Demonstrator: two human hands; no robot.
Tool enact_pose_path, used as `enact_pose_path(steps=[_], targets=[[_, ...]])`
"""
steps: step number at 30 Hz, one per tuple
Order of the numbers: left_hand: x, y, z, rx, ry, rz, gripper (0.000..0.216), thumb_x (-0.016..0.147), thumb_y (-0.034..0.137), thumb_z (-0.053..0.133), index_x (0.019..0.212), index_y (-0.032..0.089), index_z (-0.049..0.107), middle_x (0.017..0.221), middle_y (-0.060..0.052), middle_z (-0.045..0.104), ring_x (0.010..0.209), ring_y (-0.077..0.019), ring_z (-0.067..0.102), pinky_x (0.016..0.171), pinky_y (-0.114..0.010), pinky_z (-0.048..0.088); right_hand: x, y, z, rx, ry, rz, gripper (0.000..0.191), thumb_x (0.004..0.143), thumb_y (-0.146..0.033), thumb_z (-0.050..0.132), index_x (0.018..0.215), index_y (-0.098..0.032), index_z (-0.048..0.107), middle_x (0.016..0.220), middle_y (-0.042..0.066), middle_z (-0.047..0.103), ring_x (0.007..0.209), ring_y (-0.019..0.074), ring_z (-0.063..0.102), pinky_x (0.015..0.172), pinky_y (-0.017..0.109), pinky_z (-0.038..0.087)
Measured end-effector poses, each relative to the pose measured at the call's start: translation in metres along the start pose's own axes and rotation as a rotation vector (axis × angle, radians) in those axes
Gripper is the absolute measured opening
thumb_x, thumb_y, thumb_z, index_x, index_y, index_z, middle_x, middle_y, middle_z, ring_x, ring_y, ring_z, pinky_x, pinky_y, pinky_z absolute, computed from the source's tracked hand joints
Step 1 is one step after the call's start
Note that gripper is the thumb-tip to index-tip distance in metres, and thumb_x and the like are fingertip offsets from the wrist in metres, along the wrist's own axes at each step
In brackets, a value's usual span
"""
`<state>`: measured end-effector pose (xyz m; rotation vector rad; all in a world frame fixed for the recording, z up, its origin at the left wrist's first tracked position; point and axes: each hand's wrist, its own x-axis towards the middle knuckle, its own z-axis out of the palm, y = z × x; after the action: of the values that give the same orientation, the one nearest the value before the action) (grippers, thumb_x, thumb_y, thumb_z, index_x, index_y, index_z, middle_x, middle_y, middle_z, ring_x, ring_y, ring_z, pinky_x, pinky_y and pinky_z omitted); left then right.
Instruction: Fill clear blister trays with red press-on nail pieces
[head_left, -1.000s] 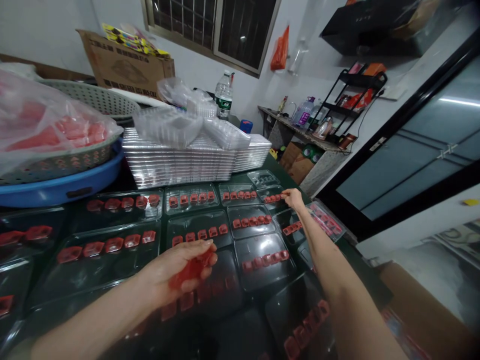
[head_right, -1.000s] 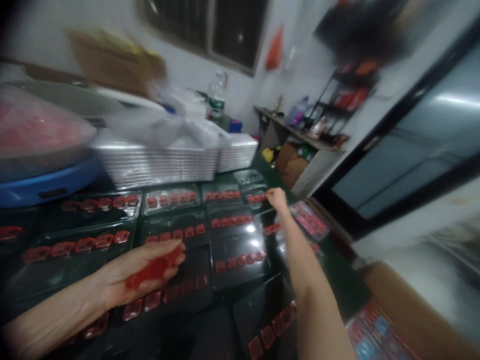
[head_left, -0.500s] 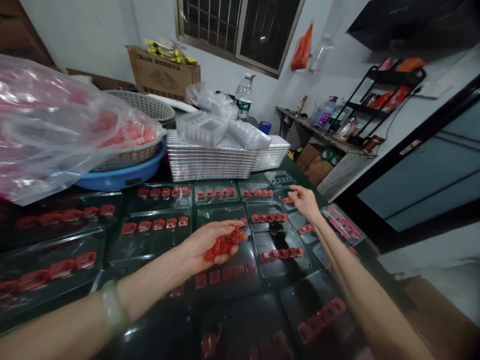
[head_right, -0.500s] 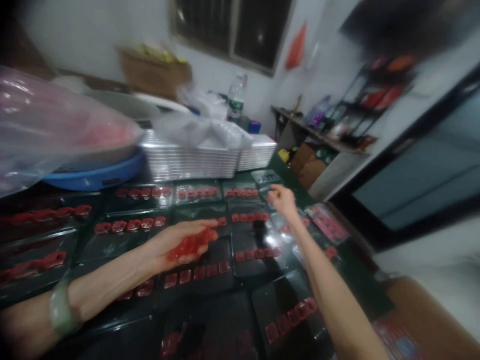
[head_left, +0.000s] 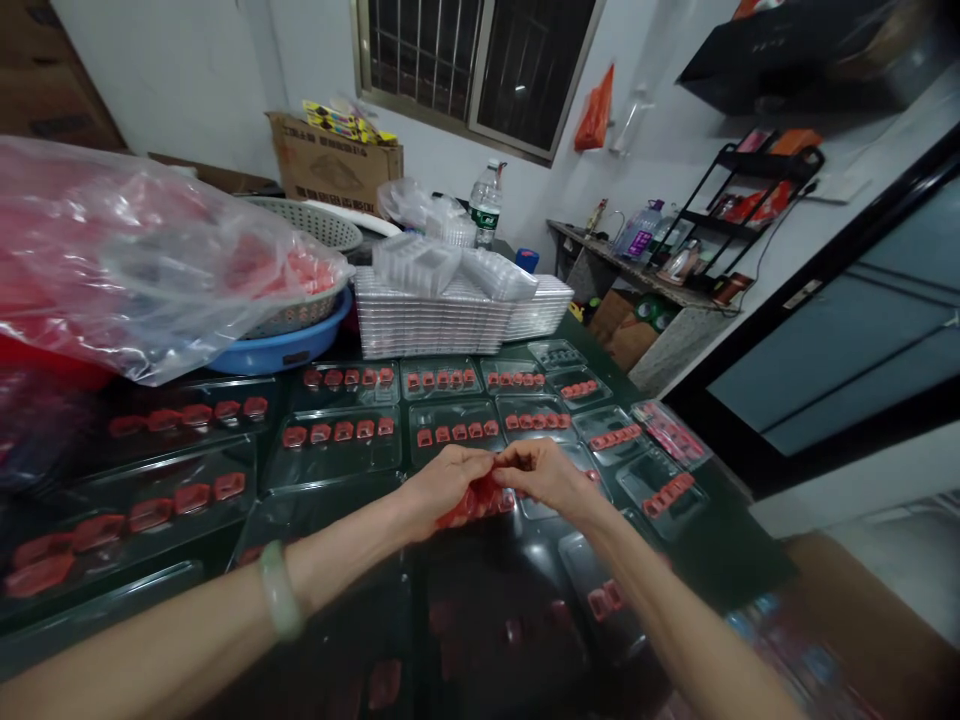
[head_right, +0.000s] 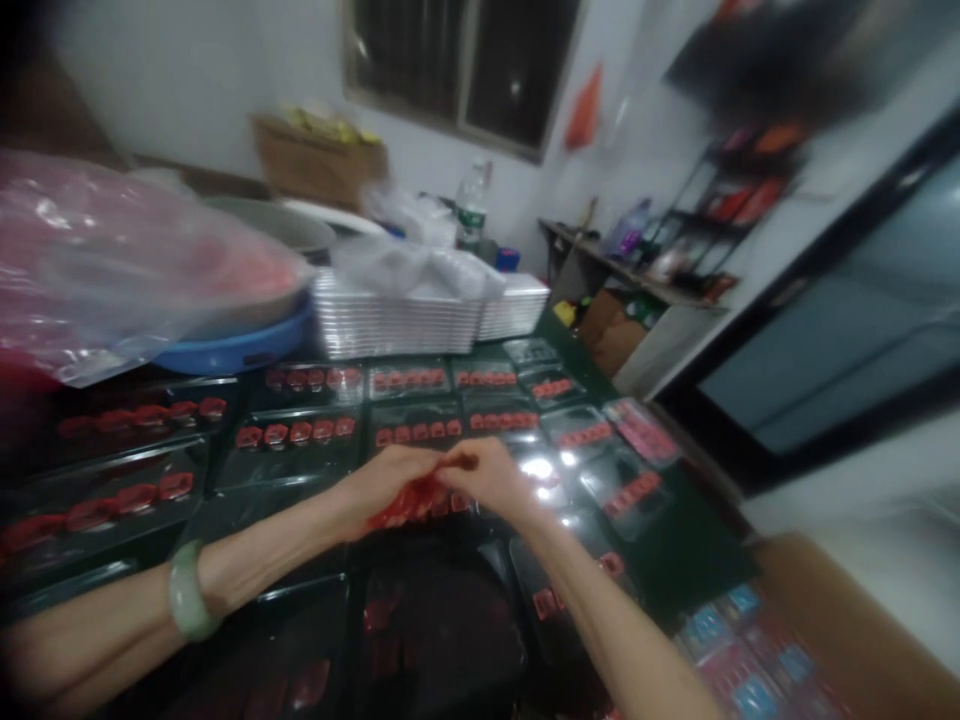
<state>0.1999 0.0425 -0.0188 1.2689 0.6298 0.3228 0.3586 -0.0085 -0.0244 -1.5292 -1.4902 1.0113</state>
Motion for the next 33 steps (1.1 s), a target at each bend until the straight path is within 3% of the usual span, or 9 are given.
enact_pose_path(steps=[5, 10, 14, 18, 20, 24, 27, 33], targets=[[-0.006, -0.001, 0.002, 0.175, -0.071, 0.058, 0.029, 0.076, 0.033, 0.038, 0.068, 0.012, 0.057, 0.053, -0.001, 0.050, 0.035, -0.0056, 0.037, 0.030, -0.017, 0.019, -0.009, 0.004, -0.006, 0.082, -0.119, 0.150, 0.025, 0.064, -0.035, 0.061, 0.076, -0.013, 0.063, 0.054, -0.002, 0.055, 0.043, 0.0052, 0.042, 0.037, 0.016, 0.028], [-0.007, -0.003, 0.005, 0.257, -0.111, 0.111, 0.027, 0.075, 0.026, 0.036, 0.066, 0.011, 0.057, 0.053, -0.002, 0.051, 0.038, -0.0067, 0.040, 0.033, -0.018, 0.026, -0.011, 0.010, -0.002, 0.051, -0.092, 0.195, 0.014, 0.064, -0.025, 0.055, 0.068, -0.014, 0.061, 0.052, -0.002, 0.054, 0.040, 0.0051, 0.041, 0.036, 0.017, 0.027], [-0.003, -0.005, 0.007, 0.271, -0.027, 0.019, 0.020, 0.070, 0.022, 0.039, 0.068, 0.013, 0.056, 0.053, -0.001, 0.051, 0.038, -0.0075, 0.041, 0.031, -0.017, 0.025, -0.011, 0.010, 0.011, -0.182, 0.139, 0.048, 0.012, 0.063, -0.017, 0.048, 0.056, -0.016, 0.058, 0.047, -0.004, 0.050, 0.044, 0.0071, 0.043, 0.043, 0.019, 0.031], [0.003, -0.006, 0.005, 0.188, 0.112, -0.082, 0.015, 0.067, 0.022, 0.042, 0.070, 0.014, 0.055, 0.046, 0.001, 0.047, 0.033, -0.0071, 0.038, 0.028, -0.016, 0.017, -0.017, 0.001, 0.021, -0.355, 0.317, -0.101, 0.012, 0.066, -0.017, 0.048, 0.058, -0.019, 0.055, 0.053, -0.002, 0.051, 0.051, 0.0102, 0.045, 0.047, 0.021, 0.032], [0.006, -0.006, 0.003, 0.068, 0.085, -0.078, 0.013, 0.067, 0.021, 0.045, 0.071, 0.014, 0.055, 0.044, 0.002, 0.046, 0.032, -0.0068, 0.037, 0.028, -0.016, 0.017, -0.021, -0.005, 0.021, -0.333, 0.338, -0.152, 0.010, 0.071, -0.021, 0.048, 0.068, -0.020, 0.058, 0.059, 0.000, 0.053, 0.054, 0.0112, 0.046, 0.050, 0.022, 0.034], [0.009, -0.006, -0.002, -0.213, -0.116, -0.065, 0.015, 0.069, 0.028, 0.053, 0.075, 0.014, 0.053, 0.050, 0.001, 0.049, 0.036, -0.0069, 0.042, 0.029, -0.015, 0.018, -0.026, -0.012, 0.013, -0.193, 0.318, -0.235, 0.021, 0.072, -0.027, 0.054, 0.092, -0.022, 0.059, 0.080, 0.003, 0.057, 0.065, 0.0126, 0.050, 0.058, 0.024, 0.040], [0.009, -0.006, -0.004, -0.262, -0.192, -0.046, 0.022, 0.070, 0.034, 0.057, 0.075, 0.013, 0.053, 0.053, 0.000, 0.049, 0.039, -0.0074, 0.045, 0.029, -0.015, 0.018, -0.026, -0.008, 0.006, -0.134, 0.264, -0.267, 0.015, 0.074, -0.027, 0.055, 0.085, -0.021, 0.062, 0.081, 0.003, 0.058, 0.075, 0.0143, 0.053, 0.066, 0.026, 0.042], [0.015, -0.007, -0.001, -0.267, -0.173, -0.066, 0.025, 0.070, 0.037, 0.058, 0.070, 0.012, 0.051, 0.051, 0.001, 0.046, 0.039, -0.0067, 0.044, 0.029, -0.015, 0.015, -0.026, 0.002, 0.004, -0.072, 0.311, -0.242, 0.014, 0.072, -0.026, 0.058, 0.085, -0.022, 0.062, 0.083, 0.003, 0.059, 0.077, 0.0154, 0.055, 0.066, 0.027, 0.044]])
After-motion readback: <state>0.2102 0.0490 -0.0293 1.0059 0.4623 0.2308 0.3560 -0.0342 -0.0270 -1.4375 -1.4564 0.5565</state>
